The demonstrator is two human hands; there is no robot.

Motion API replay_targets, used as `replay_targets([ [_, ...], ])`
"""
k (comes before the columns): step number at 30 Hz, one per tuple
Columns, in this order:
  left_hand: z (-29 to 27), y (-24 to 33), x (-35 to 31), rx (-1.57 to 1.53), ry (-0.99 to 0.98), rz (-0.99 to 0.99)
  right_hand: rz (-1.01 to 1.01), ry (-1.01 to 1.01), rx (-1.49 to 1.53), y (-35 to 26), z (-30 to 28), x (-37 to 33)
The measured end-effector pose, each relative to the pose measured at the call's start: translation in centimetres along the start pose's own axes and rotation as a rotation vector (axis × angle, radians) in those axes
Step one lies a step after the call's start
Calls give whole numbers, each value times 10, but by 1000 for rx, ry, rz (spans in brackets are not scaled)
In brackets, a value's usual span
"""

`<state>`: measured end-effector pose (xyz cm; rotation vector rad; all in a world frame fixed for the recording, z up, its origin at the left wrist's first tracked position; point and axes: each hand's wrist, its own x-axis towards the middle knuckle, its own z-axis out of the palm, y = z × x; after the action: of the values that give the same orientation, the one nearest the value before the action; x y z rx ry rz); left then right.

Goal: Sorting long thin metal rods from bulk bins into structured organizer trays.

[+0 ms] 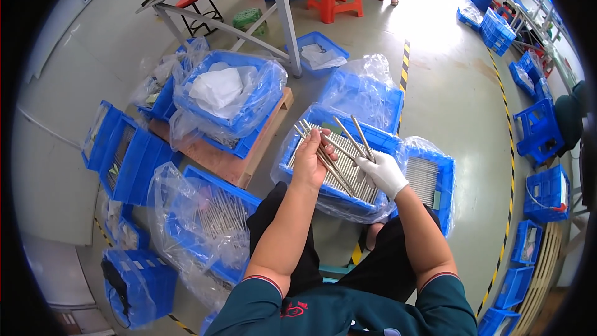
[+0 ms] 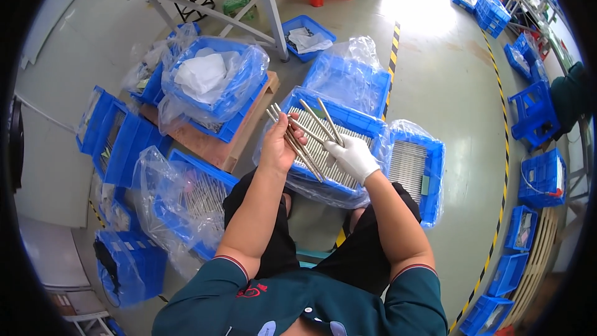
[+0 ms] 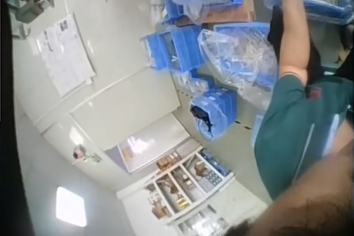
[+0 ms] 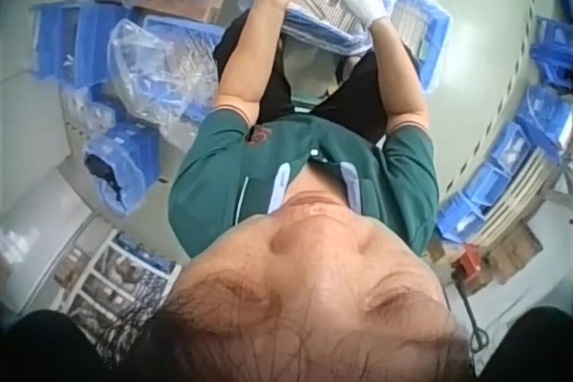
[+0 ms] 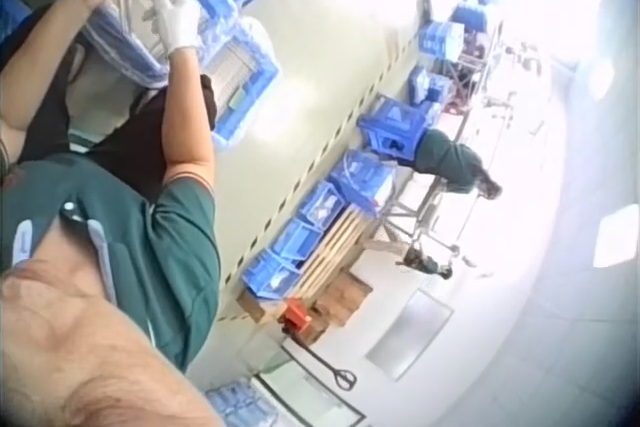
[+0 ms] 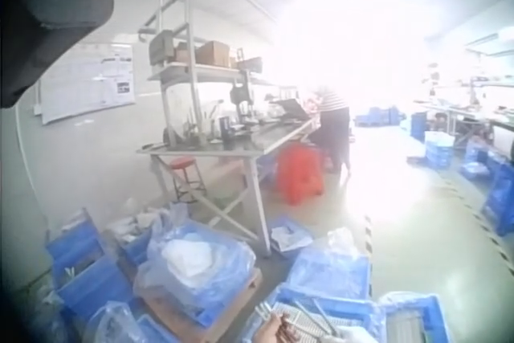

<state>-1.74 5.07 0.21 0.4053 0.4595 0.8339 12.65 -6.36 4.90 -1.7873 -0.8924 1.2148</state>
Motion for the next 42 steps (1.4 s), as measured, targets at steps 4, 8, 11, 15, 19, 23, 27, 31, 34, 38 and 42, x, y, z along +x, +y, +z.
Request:
replay_targets([
  [4,0,-3,0,-35,-70,-19,-28,27,-48,2,3,3],
  [8,1,-8,-2,-18,-80,-44,-71,45,47,4,5,4],
  [11,8,-15,-6,39,-25,-95,-99,37,204,4,9,6],
  [15,11,-26,-10,119,-57,-146,-137,53,304,6,14,13],
  [19,10,-29,-11,138,-86,-169,-144,115,256,3,14,13],
  [23,8,-26,-10,129,-116,-225,-149,150,228,3,14,12],
  [27,15,-34,-19,162,-81,-255,-105,105,351,2,16,12],
  [31,17,-40,-21,237,-40,-146,-38,111,419,-2,19,10],
  [34,11,-41,-18,315,14,-57,-96,187,266,1,19,17],
  [38,12,-36,-19,283,-42,-245,-106,259,282,3,-6,29],
  [42,15,-35,-25,292,-194,-455,47,58,539,-5,-14,24],
])
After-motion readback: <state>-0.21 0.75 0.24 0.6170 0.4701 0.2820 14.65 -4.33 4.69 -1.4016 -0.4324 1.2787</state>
